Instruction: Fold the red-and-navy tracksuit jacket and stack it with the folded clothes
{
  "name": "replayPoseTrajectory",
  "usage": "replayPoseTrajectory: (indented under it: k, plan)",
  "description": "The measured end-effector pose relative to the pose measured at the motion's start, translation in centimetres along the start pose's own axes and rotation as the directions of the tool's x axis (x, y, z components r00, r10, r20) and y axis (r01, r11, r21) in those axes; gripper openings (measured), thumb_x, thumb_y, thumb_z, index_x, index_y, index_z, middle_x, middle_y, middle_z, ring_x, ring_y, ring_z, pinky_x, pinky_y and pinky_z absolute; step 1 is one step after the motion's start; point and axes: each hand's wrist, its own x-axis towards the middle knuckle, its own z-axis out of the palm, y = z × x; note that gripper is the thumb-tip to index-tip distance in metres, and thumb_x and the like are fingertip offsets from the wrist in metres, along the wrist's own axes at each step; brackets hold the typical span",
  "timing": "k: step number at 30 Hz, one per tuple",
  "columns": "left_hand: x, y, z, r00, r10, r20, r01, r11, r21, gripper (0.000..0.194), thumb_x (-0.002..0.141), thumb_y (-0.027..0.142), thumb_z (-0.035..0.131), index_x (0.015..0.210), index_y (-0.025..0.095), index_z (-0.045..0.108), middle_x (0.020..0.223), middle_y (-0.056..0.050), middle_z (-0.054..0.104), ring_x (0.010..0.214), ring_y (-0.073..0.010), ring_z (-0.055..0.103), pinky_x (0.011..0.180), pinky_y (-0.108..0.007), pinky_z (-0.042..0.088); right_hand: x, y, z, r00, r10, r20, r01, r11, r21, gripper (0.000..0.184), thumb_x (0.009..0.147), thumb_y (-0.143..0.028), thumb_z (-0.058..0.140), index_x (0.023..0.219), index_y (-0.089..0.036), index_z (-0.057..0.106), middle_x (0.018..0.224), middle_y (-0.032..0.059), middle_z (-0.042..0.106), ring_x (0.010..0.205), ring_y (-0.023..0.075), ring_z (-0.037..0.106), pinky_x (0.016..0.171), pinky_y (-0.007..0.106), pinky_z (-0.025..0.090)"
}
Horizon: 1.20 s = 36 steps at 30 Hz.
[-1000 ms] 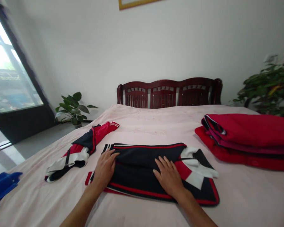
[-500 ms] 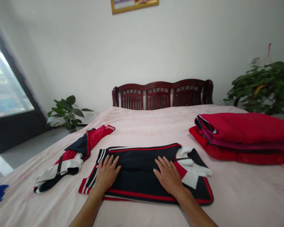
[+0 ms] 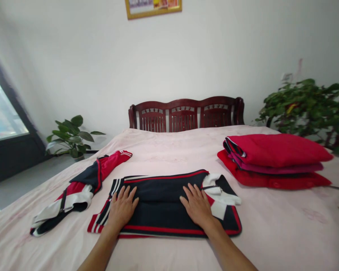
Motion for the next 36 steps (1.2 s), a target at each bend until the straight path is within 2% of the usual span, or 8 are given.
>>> replayPoseTrajectory:
  k: [9, 36]
  plan:
    - [-0.06, 0.10, -0.23, 1.000, -0.001, -0.004, 0.001, 1.000, -0.006, 0.051, 0.097, 0.043, 0.042, 0.145, 0.028, 0.050, 0.149, -0.011, 0.052, 0.142, -0.0320, 0.039, 0.114, -0.056, 0.028, 0.17, 0.15, -0.51, 0.997, 0.075, 0.019, -0.074, 0.995, -0.061, 0.065, 0.098, -0.058, 0.031, 0.152, -0.022, 0.040, 0.161, 0.0074, 0.033, 0.149, 0.0317, 0.024, 0.120, 0.048, 0.015]
    - [-0.09, 0.10, -0.11, 1.000, -0.019, -0.003, 0.018, 0.999, -0.051, 0.052, 0.096, 0.043, 0.044, 0.144, 0.026, 0.051, 0.148, -0.010, 0.052, 0.143, -0.0320, 0.038, 0.116, -0.056, 0.026, 0.22, 0.54, 0.01, 0.998, 0.056, -0.017, -0.058, 0.994, -0.098, 0.065, 0.098, -0.057, 0.031, 0.151, -0.021, 0.042, 0.160, 0.0097, 0.035, 0.148, 0.0322, 0.027, 0.120, 0.048, 0.015]
